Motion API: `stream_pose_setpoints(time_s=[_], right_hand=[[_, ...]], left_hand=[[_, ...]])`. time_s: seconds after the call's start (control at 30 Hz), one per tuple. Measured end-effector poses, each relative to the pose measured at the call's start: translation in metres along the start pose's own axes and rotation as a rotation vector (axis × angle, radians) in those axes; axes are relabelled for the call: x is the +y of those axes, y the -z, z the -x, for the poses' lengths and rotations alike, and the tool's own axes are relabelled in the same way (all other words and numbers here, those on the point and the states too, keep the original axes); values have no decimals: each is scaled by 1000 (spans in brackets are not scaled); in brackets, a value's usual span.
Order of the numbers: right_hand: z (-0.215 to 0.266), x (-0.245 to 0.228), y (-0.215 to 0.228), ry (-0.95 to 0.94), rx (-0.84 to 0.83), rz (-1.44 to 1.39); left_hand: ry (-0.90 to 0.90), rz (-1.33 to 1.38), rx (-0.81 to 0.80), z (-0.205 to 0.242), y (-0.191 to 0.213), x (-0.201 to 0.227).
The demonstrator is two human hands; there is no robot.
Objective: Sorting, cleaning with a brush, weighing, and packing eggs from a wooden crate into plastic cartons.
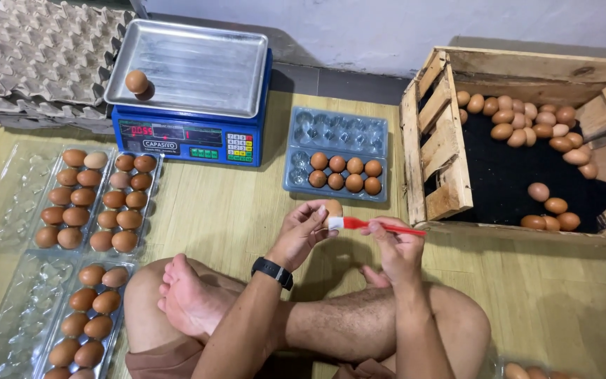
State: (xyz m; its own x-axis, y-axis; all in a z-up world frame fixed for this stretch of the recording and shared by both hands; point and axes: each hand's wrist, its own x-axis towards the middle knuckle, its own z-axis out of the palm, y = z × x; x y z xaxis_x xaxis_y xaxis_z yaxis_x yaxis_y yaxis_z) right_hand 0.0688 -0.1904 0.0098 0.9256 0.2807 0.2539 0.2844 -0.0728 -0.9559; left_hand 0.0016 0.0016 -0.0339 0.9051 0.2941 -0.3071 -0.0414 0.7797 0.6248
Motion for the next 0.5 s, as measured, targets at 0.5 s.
stream_pose_setpoints(time_s=[0.5], right_hand=[[-8,-20,7,-113,42,-135]], left_hand=[[-8,-53,12,22,-28,23]])
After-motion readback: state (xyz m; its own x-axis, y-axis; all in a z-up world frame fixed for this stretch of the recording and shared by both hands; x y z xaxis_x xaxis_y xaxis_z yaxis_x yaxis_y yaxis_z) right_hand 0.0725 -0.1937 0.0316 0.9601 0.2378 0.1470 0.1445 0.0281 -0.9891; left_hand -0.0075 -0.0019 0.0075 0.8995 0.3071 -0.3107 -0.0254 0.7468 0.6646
